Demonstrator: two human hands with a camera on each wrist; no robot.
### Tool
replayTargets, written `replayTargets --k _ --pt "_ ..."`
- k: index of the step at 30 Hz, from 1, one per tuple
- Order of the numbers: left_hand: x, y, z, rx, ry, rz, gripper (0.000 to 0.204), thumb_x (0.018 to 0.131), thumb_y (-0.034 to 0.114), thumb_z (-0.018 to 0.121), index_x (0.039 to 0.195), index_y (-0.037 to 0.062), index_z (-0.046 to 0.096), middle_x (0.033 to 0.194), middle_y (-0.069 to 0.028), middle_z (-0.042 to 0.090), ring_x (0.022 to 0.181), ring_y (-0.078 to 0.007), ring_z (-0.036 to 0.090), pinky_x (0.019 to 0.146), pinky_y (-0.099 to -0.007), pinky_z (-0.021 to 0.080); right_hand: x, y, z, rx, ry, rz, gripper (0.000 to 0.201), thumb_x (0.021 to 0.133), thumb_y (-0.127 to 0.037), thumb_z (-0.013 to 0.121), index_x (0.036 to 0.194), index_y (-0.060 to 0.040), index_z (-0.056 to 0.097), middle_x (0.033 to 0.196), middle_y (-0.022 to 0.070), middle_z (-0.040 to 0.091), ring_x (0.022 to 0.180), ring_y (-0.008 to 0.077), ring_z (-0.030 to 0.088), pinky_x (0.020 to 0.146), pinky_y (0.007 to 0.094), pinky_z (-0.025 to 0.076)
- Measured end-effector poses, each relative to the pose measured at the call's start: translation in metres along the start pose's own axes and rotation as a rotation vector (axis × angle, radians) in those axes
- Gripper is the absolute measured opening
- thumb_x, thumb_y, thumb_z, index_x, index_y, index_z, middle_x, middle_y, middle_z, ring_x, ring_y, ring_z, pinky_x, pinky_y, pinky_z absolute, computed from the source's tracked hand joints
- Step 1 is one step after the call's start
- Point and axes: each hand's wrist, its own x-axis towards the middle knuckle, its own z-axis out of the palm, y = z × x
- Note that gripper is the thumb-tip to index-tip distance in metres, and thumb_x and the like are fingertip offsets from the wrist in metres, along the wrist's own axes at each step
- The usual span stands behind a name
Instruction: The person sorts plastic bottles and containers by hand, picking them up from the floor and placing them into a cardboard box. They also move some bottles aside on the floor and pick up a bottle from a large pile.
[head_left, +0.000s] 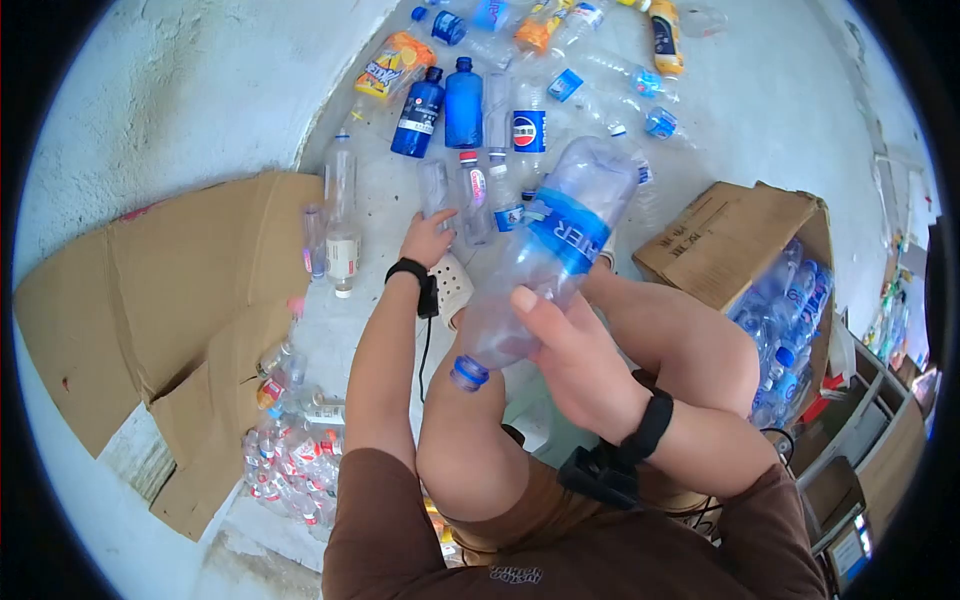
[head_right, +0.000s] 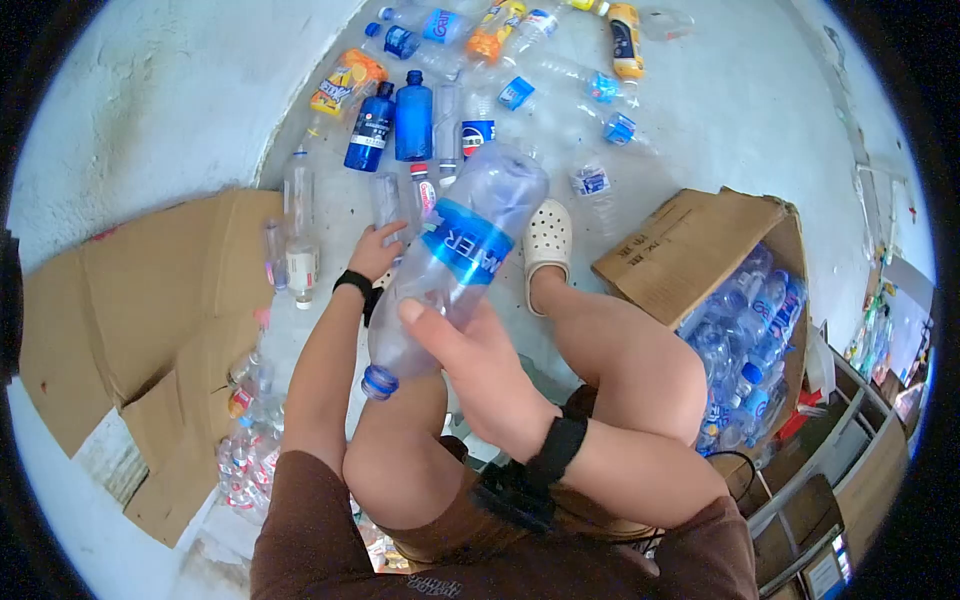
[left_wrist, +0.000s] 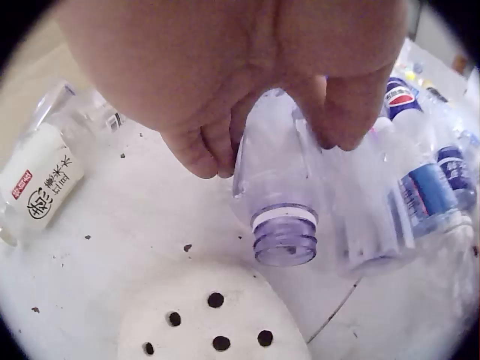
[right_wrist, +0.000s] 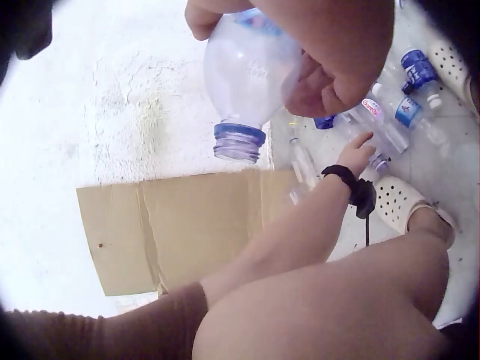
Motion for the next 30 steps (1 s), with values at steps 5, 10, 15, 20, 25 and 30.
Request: replayTargets --k 5,10,15,20,25,30 --pt "-0.079 0.007 -0.049 -0.306 -0.054 0.091 0.042 0.083 0.013 0.055 0.125 0.01 0.057 0.107 -0.0139 0.063 0.09 -0.0184 0.058 0.081 -0.0303 0.046 -0.006 0.011 -0.005 -0.069 -0.074 -0.062 0.049 0.087 -0.034 0.062 0.123 -0.0072 0.042 0.11 0.0036 0.055 0.099 0.012 0.054 0.082 0.0323 0.045" --pt "-0.211 0.026 -0.102 -0.307 0.029 -0.077 0.042 0.087 0.011 0.051 0.129 0.0006 0.05 0.118 -0.01 0.058 0.102 -0.0174 0.053 0.089 -0.029 0.041 -0.011 0.024 -0.009 -0.162 0.058 -0.215 0.078 0.078 -0.037 0.071 0.133 -0.0061 0.025 0.114 0.0099 0.053 0.102 0.018 0.053 0.079 0.0314 0.045" --pt "-0.352 0.047 -0.109 -0.371 0.271 -0.153 0.044 0.09 0.014 0.045 0.131 -0.0005 0.046 0.134 -0.0143 0.048 0.124 -0.025 0.043 0.104 -0.0347 0.032 -0.071 -0.013 -0.029 -0.145 -0.105 -0.217 0.087 0.075 -0.038 0.073 0.137 -0.0072 0.02 0.117 0.0135 0.05 0.106 0.0232 0.051 0.085 0.0361 0.044" --pt "-0.446 0.03 -0.073 -0.473 0.401 -0.252 0.045 0.092 0.015 0.044 0.133 -0.0028 0.042 0.136 -0.0176 0.044 0.126 -0.0264 0.038 0.107 -0.038 0.025 -0.169 -0.073 -0.117 -0.031 -0.163 -0.578 0.061 0.08 -0.033 0.07 0.127 -0.0111 0.036 0.108 0.0075 0.054 0.092 0.0186 0.056 0.075 0.0406 0.048" --pt "-0.487 0.052 -0.036 -0.675 0.467 -0.274 0.043 0.092 0.013 0.045 0.134 0.003 0.044 0.117 -0.0085 0.052 0.096 -0.0138 0.046 0.085 -0.0276 0.037 -0.254 -0.112 -0.271 -0.125 0.42 -0.841 0.062 0.077 -0.038 0.072 0.115 -0.0039 0.037 0.098 0.0083 0.055 0.082 0.015 0.057 0.071 0.034 0.05" --pt "-0.498 0.069 -0.022 -0.751 0.52 -0.229 0.039 0.092 0.014 0.047 0.131 0.0085 0.05 0.08 0.0066 0.043 0.064 -0.0035 0.031 0.056 -0.0203 0.027 -0.294 -0.089 -0.413 -0.346 0.968 -0.652 0.085 0.07 -0.048 0.074 0.124 0.003 0.032 0.1 0.0141 0.056 0.079 0.0188 0.058 0.061 0.0329 0.049"
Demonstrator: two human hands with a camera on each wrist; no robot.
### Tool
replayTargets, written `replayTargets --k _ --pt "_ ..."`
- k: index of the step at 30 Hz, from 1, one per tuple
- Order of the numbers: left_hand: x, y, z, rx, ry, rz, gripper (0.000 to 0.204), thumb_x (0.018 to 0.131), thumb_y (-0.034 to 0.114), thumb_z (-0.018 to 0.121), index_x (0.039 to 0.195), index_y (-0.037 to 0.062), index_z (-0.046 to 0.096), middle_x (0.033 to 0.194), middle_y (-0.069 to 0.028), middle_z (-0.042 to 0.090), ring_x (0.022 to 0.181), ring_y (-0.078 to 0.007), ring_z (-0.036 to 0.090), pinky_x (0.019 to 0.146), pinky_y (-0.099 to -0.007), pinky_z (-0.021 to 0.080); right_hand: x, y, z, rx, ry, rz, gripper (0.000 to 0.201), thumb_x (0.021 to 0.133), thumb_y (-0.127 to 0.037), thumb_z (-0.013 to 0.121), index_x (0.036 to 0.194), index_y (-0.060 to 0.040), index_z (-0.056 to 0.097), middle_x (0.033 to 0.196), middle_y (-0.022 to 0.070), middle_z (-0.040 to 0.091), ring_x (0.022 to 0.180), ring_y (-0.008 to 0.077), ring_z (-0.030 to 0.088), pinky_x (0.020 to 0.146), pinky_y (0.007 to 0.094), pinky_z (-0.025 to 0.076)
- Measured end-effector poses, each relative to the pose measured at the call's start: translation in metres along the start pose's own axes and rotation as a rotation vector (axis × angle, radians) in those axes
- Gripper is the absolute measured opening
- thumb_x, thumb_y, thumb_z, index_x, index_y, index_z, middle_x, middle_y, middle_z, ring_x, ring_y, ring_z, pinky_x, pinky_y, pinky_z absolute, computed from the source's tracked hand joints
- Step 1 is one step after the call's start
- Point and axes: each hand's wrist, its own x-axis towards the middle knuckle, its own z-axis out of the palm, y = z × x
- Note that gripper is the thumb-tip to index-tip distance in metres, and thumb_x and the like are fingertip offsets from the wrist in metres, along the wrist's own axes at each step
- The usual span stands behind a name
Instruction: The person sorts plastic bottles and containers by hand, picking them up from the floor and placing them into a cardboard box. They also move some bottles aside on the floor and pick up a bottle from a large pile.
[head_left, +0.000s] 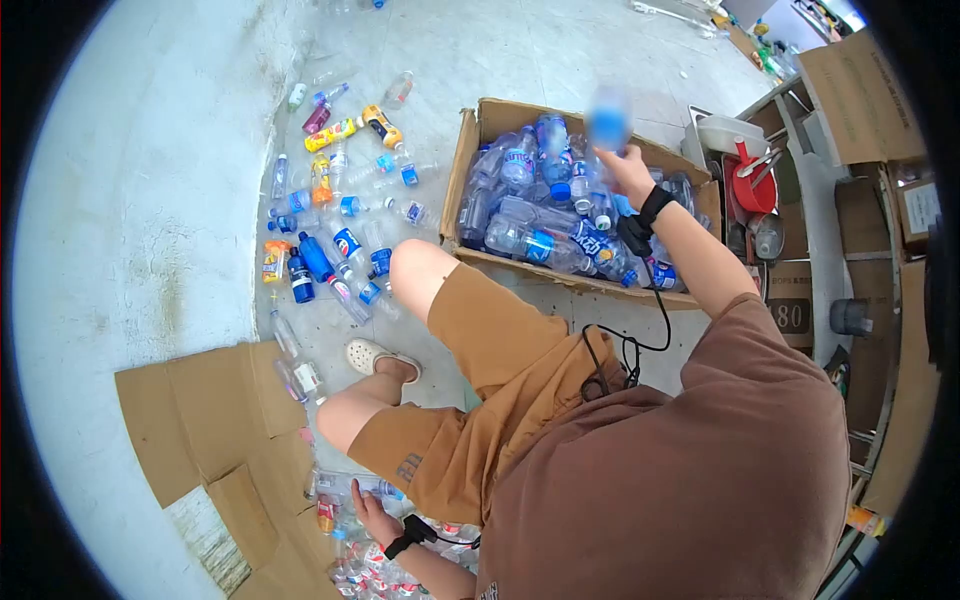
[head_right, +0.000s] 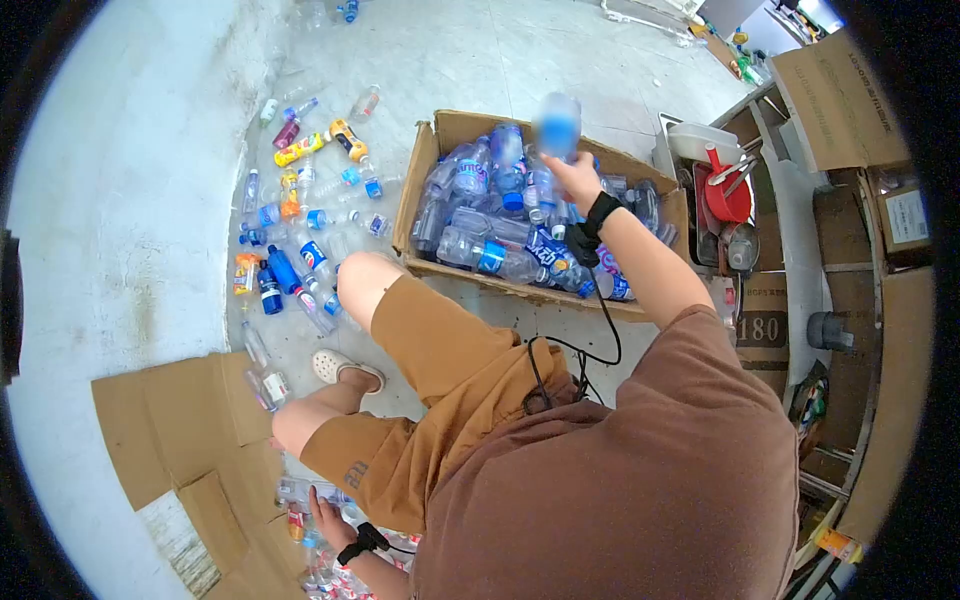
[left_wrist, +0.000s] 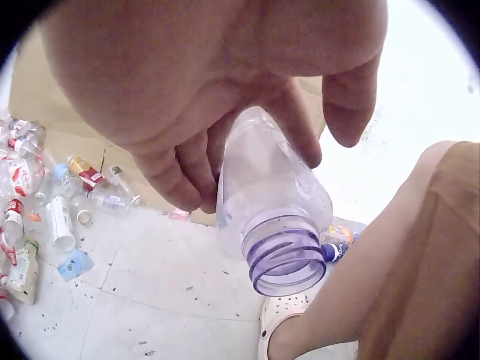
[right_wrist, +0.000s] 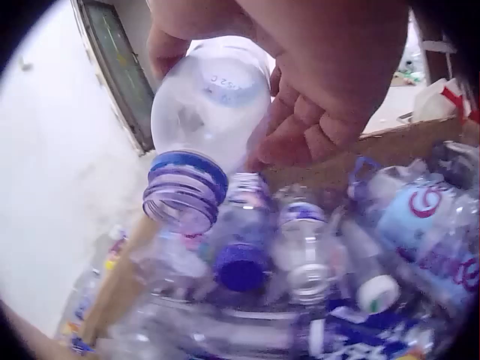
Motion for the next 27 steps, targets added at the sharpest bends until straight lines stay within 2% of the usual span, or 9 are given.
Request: replayTargets --k 3,7,11,17,21,22,23,26,27 --pt "-0.001 0.011 0.003 -0.017 -0.01 0.007 0.039 0.092 0.014 0.048 0.131 0.0092 0.05 0.086 0.0065 0.049 0.066 -0.0033 0.034 0.059 -0.0192 0.03 0.039 0.062 -0.029 -0.266 0.037 0.053 0.097 0.067 -0.054 0.072 0.131 0.0048 0.029 0.112 0.0211 0.055 0.091 0.0268 0.06 0.067 0.037 0.051" --pt "0.004 0.025 0.0 0.023 -0.008 0.031 0.041 0.091 0.01 0.046 0.132 0.0063 0.048 0.104 -0.0003 0.051 0.076 -0.0068 0.04 0.068 -0.0217 0.034 0.019 0.062 -0.018 -0.486 0.0 0.104 0.106 0.067 -0.056 0.07 0.139 0.0045 0.022 0.127 0.0291 0.048 0.111 0.0346 0.055 0.081 0.0393 0.05" --pt "0.02 0.012 -0.015 0.002 -0.027 0.121 0.04 0.093 0.012 0.045 0.133 0.0079 0.047 0.116 -0.0012 0.052 0.078 -0.0073 0.041 0.071 -0.0218 0.037 0.035 0.095 -0.012 -0.625 0.084 -0.105 0.097 0.069 -0.047 0.07 0.14 0.0017 0.024 0.13 0.0284 0.046 0.114 0.0398 0.051 0.096 0.0422 0.041" --pt "0.007 0.049 -0.006 0.094 0.033 0.222 0.041 0.091 0.007 0.044 0.132 0.0053 0.048 0.123 -0.0063 0.051 0.093 -0.0111 0.05 0.08 -0.0257 0.041 0.008 0.069 -0.014 -0.824 0.16 0.037 0.092 0.068 -0.046 0.073 0.142 -0.0163 0.027 0.131 0.0257 0.041 0.12 0.0401 0.045 0.098 0.0449 0.04" --pt "-0.013 0.11 0.004 0.212 0.002 0.266 0.042 0.091 0.009 0.046 0.132 0.0022 0.046 0.129 -0.0092 0.048 0.103 -0.0141 0.047 0.092 -0.0277 0.036 -0.015 0.063 -0.003 -0.85 0.384 -0.124 0.081 0.069 -0.044 0.072 0.134 -0.0096 0.036 0.126 0.0263 0.044 0.122 0.0399 0.038 0.095 0.0466 0.04" --pt "-0.03 0.145 0.023 0.241 -0.002 0.295 0.042 0.09 0.008 0.046 0.132 0.0019 0.046 0.129 -0.0105 0.048 0.109 -0.0161 0.046 0.096 -0.0291 0.035 -0.02 0.062 0.001 -0.755 0.361 -0.379 0.072 0.071 -0.039 0.072 0.128 -0.0069 0.042 0.121 0.0238 0.048 0.117 0.0362 0.044 0.092 0.0443 0.043" --pt "-0.041 0.169 0.036 0.269 -0.007 0.325 0.043 0.09 0.007 0.046 0.132 0.0016 0.046 0.129 -0.0118 0.048 0.115 -0.0181 0.046 0.099 -0.0305 0.033 -0.027 0.06 0.008 -0.653 0.333 -0.632 0.063 0.073 -0.035 0.071 0.123 -0.0041 0.048 0.115 0.0213 0.053 0.111 0.0324 0.05 0.088 0.042 0.045" --pt "-0.038 0.195 0.059 0.227 -0.177 0.487 0.043 0.087 0.004 0.047 0.13 0.0015 0.048 0.131 -0.0129 0.046 0.114 -0.02 0.047 0.095 -0.0313 0.037 -0.098 0.006 0.04 0.053 -0.473 -0.308 0.035 0.08 -0.017 0.066 0.111 -0.0009 0.056 0.092 0.007 0.063 0.083 0.0139 0.059 0.076 0.0286 0.049" --pt "-0.036 0.204 0.075 0.201 -0.251 0.585 0.042 0.086 0.003 0.049 0.127 0.0009 0.051 0.132 -0.0134 0.046 0.111 -0.0205 0.048 0.093 -0.0319 0.038 -0.119 -0.006 0.052 0.067 -0.634 -0.393 0.035 0.082 -0.016 0.065 0.112 -0.0012 0.056 0.094 0.007 0.063 0.086 0.0138 0.059 0.078 0.0288 0.049"
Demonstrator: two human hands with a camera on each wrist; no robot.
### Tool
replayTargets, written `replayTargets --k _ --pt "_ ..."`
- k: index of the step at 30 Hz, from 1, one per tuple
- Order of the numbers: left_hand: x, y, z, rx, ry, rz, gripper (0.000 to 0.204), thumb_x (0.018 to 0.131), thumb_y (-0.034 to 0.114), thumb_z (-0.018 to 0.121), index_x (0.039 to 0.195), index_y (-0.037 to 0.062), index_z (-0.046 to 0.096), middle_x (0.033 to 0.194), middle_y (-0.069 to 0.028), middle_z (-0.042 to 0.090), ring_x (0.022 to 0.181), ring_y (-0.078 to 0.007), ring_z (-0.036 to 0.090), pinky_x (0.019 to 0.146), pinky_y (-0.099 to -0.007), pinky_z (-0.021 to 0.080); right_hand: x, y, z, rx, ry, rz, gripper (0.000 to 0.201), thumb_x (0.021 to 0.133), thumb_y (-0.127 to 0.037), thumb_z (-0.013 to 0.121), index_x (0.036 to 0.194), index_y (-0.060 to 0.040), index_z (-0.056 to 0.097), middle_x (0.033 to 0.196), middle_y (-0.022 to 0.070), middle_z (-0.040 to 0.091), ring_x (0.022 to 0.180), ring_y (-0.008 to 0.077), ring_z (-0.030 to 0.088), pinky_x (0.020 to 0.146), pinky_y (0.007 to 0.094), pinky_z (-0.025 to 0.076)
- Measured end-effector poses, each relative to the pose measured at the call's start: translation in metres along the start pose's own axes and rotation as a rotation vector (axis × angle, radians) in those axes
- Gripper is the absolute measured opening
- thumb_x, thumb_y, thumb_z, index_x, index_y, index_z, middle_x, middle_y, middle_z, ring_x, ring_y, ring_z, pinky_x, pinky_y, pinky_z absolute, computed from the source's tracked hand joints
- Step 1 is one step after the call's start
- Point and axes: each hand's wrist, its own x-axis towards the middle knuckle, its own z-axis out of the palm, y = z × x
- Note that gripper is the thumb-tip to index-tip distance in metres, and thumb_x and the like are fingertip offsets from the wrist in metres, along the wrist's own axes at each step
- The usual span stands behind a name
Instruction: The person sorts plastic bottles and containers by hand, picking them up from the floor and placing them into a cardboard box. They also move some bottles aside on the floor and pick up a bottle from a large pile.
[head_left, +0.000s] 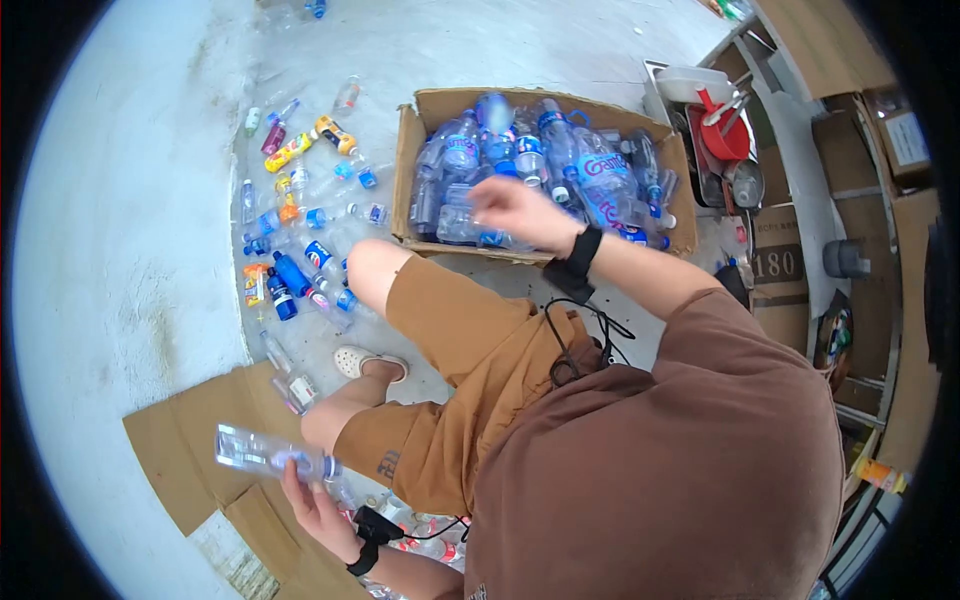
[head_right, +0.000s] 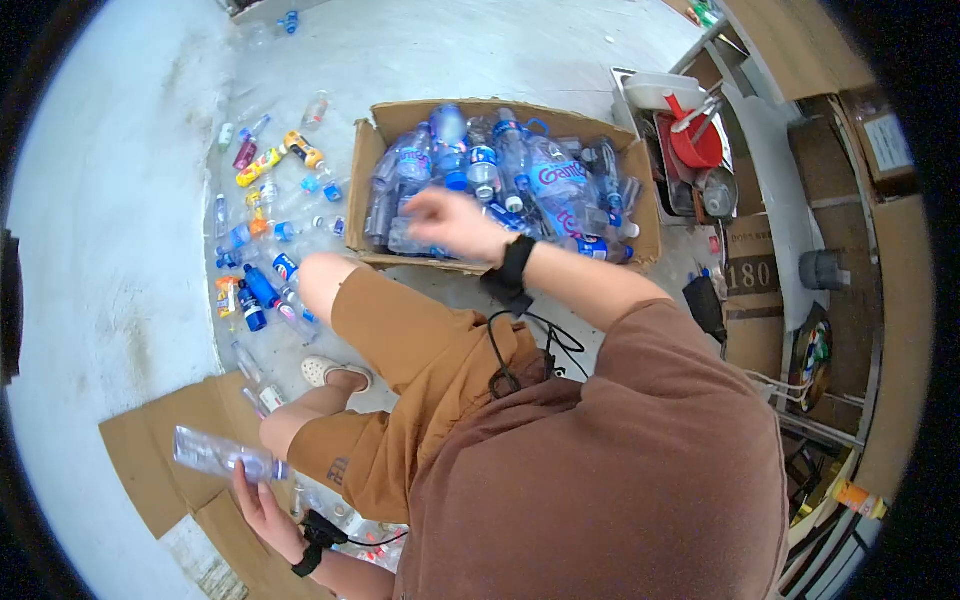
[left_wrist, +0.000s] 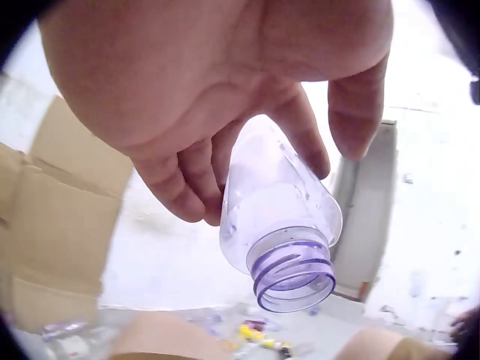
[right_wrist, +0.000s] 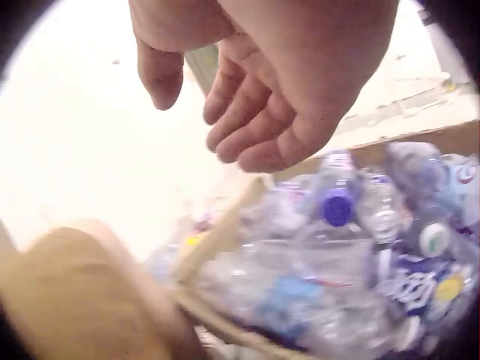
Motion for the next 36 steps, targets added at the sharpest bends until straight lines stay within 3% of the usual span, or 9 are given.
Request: replayTargets --k 4,12,18,20,26,28,29,32,36 --pt "0.028 0.047 0.07 0.225 -0.258 0.244 0.041 0.08 0.002 0.056 0.121 0.0052 0.058 0.135 -0.0182 0.043 0.116 -0.0277 0.047 0.096 -0.0364 0.037 -0.022 -0.06 0.075 0.172 -0.514 -0.073 0.063 0.082 -0.026 0.069 0.133 -0.0025 0.039 0.119 0.0131 0.056 0.111 0.0205 0.053 0.096 0.0348 0.042" --pt "0.037 0.082 0.152 0.314 -0.608 0.567 0.044 0.072 0.007 0.065 0.115 0.014 0.063 0.145 -0.0263 0.024 0.13 -0.0433 0.032 0.106 -0.0466 0.027 -0.039 -0.082 0.083 0.48 -0.404 -0.018 0.066 0.079 -0.015 0.072 0.133 -0.0055 0.037 0.123 0.0072 0.052 0.113 0.0165 0.049 0.097 0.0341 0.042" --pt "0.035 0.049 0.111 0.189 -0.345 0.525 0.056 0.079 0.006 0.059 0.133 0.0056 0.043 0.147 -0.0198 0.025 0.131 -0.0355 0.034 0.106 -0.0442 0.029 -0.024 -0.021 -0.039 0.439 0.289 0.173 0.044 0.087 -0.029 0.061 0.122 -0.008 0.043 0.111 0.0072 0.057 0.103 0.0208 0.057 0.088 0.0384 0.045" --pt "0.026 0.022 0.089 0.091 -0.219 0.278 0.053 0.081 0.004 0.055 0.133 0.0035 0.042 0.144 -0.0177 0.031 0.129 -0.0313 0.037 0.104 -0.0418 0.031 -0.025 -0.005 -0.093 0.408 0.548 0.22 0.057 0.082 -0.044 0.064 0.117 -0.0064 0.041 0.101 0.0078 0.055 0.088 0.019 0.057 0.074 0.0352 0.049" --pt "-0.009 -0.01 0.048 -0.028 -0.025 -0.088 0.046 0.09 0.004 0.048 0.135 -0.0001 0.039 0.132 -0.0135 0.046 0.12 -0.0229 0.046 0.102 -0.0348 0.033 -0.042 0.089 -0.226 0.238 0.829 0.539 0.043 0.075 -0.052 0.068 0.077 -0.0116 0.054 0.058 -0.0014 0.041 0.046 0.0112 0.04 0.04 0.0282 0.025" --pt "-0.017 -0.021 0.039 -0.054 0.001 -0.109 0.045 0.09 0.004 0.048 0.134 -0.0001 0.039 0.133 -0.0135 0.046 0.119 -0.0227 0.046 0.101 -0.0343 0.034 -0.043 0.112 -0.253 0.055 0.791 0.602 0.047 0.073 -0.051 0.07 0.085 -0.0078 0.057 0.065 0.0032 0.05 0.05 0.0135 0.045 0.042 0.03 0.032" --pt "-0.021 -0.025 0.036 -0.079 0.014 -0.127 0.044 0.091 0.004 0.047 0.134 -0.0001 0.039 0.133 -0.0135 0.046 0.118 -0.0225 0.047 0.1 -0.0338 0.035 -0.037 0.142 -0.266 -0.036 0.852 0.538 0.066 0.07 -0.049 0.073 0.114 -0.0041 0.053 0.09 0.0154 0.061 0.074 0.0248 0.06 0.061 0.0374 0.048" --pt "-0.026 -0.027 0.034 -0.1 0.054 -0.162 0.044 0.091 0.005 0.048 0.134 -0.0003 0.039 0.133 -0.0139 0.045 0.117 -0.0222 0.047 0.1 -0.0333 0.035 -0.038 0.154 -0.263 -0.837 0.854 0.63 0.09 0.067 -0.043 0.075 0.138 -0.0087 0.032 0.121 0.0237 0.053 0.11 0.0358 0.055 0.092 0.0431 0.044" --pt "-0.031 -0.028 0.032 -0.09 0.081 -0.174 0.045 0.091 0.005 0.048 0.134 -0.0006 0.038 0.134 -0.0139 0.044 0.116 -0.0222 0.048 0.099 -0.033 0.036 -0.044 0.144 -0.24 -0.868 0.683 0.672 0.096 0.064 -0.034 0.076 0.142 -0.0149 0.024 0.133 0.0256 0.043 0.121 0.0377 0.046 0.101 0.0434 0.038"
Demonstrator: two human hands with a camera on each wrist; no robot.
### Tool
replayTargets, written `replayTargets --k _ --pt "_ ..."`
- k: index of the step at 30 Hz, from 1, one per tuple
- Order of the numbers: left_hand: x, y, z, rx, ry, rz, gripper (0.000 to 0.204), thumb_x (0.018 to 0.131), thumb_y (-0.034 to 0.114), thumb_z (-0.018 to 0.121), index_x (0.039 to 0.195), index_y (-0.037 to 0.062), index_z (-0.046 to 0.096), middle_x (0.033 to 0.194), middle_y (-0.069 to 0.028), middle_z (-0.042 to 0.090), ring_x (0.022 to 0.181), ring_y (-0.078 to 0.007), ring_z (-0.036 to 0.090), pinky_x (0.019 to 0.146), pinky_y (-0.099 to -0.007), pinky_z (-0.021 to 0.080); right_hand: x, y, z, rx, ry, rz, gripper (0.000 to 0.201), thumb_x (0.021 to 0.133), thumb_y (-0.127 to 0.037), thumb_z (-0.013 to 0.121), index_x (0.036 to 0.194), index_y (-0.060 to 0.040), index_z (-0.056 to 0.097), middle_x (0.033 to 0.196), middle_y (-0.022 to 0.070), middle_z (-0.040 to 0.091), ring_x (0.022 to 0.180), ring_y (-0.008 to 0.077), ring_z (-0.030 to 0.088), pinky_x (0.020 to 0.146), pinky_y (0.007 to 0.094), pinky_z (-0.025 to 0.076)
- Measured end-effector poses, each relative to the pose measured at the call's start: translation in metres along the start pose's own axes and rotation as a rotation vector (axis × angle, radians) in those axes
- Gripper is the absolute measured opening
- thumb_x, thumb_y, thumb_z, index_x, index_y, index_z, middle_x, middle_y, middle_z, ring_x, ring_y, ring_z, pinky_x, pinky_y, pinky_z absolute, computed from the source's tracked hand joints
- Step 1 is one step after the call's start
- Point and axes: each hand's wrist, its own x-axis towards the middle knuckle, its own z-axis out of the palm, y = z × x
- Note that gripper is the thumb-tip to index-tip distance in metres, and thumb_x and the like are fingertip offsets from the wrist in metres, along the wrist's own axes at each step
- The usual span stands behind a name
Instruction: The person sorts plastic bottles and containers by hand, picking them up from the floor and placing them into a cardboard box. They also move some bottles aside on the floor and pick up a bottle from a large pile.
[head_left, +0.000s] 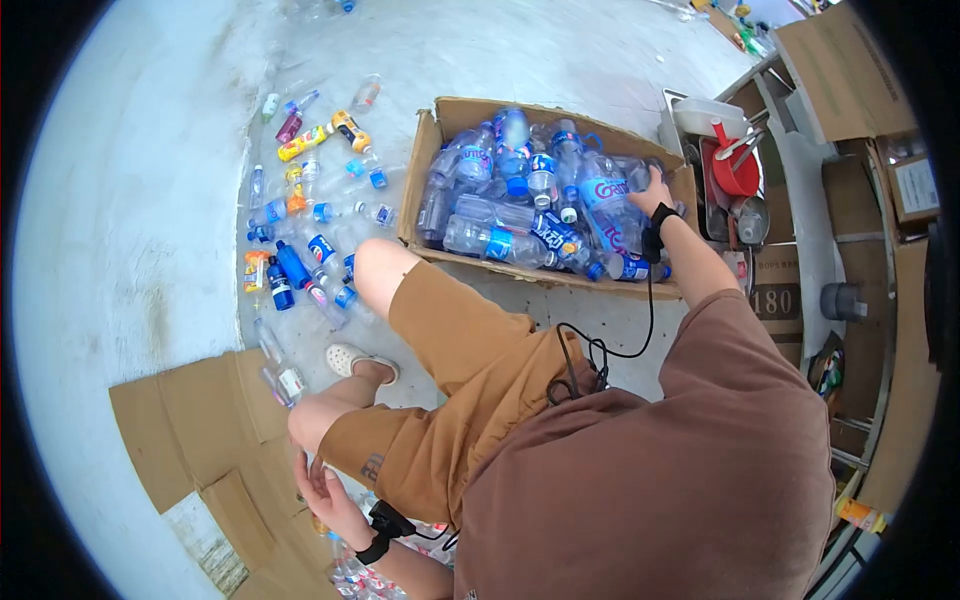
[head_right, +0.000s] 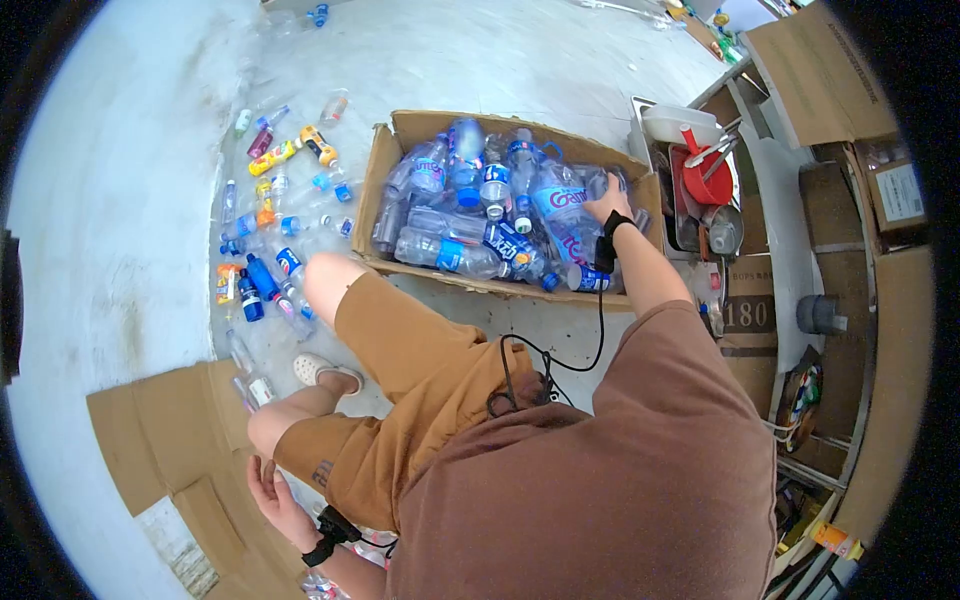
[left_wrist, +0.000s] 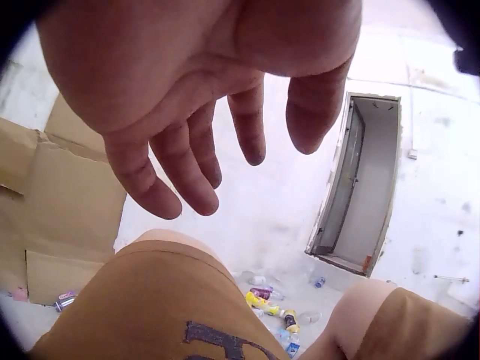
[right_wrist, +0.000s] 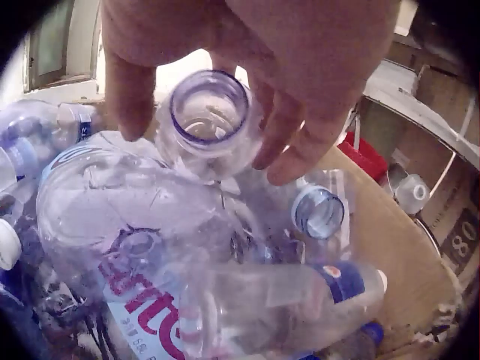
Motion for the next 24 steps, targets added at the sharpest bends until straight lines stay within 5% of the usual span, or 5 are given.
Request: replayTargets --k 8,13,18,22,24 --pt "0.001 -0.006 -0.004 0.041 0.027 -0.031 0.045 0.091 0.005 0.048 0.134 -0.0013 0.038 0.135 -0.0151 0.043 0.114 -0.0228 0.049 0.098 -0.0329 0.037 -0.031 0.0 -0.004 -0.305 0.16 -0.081 0.075 0.071 -0.019 0.069 0.138 -0.0142 0.034 0.133 0.0179 0.044 0.121 0.0348 0.045 0.1 0.044 0.039" --pt "0.001 -0.006 -0.002 0.05 0.026 -0.029 0.045 0.091 0.006 0.048 0.134 -0.0019 0.037 0.135 -0.0156 0.043 0.115 -0.0233 0.05 0.098 -0.0334 0.037 -0.021 0.015 0.027 -0.219 -0.022 0.029 0.07 0.082 -0.029 0.049 0.145 -0.0221 0.02 0.148 0.0106 0.025 0.138 0.0334 0.02 0.109 0.0515 0.02" --pt "-0.001 -0.014 -0.003 0.001 0.053 -0.009 0.045 0.091 0.003 0.047 0.134 -0.0003 0.038 0.121 -0.0184 0.053 0.113 -0.0221 0.05 0.096 -0.0328 0.037 -0.035 0.022 0.024 -0.421 -0.081 -0.037 0.078 0.08 -0.019 0.053 0.146 -0.0269 0.012 0.151 0.009 0.021 0.139 0.0329 0.018 0.106 0.0584 0.02" --pt "-0.002 -0.021 -0.011 0.009 0.084 0.0 0.047 0.09 0.004 0.049 0.135 0.0 0.038 0.123 -0.0176 0.052 0.113 -0.0219 0.051 0.096 -0.0333 0.038 -0.041 0.006 0.003 -0.32 -0.036 -0.111 0.075 0.074 -0.018 0.057 0.142 -0.0226 0.027 0.147 0.0126 0.029 0.132 0.0341 0.032 0.105 0.0501 0.031" --pt "-0.004 -0.024 -0.018 -0.018 0.08 -0.04 0.048 0.088 0.005 0.05 0.134 0.0009 0.038 0.124 -0.0159 0.051 0.112 -0.022 0.051 0.095 -0.0338 0.039 -0.057 -0.018 -0.016 -0.204 0.106 -0.131 0.068 0.071 -0.025 0.064 0.134 -0.0158 0.041 0.133 0.0153 0.048 0.12 0.0345 0.047 0.101 0.043 0.037"
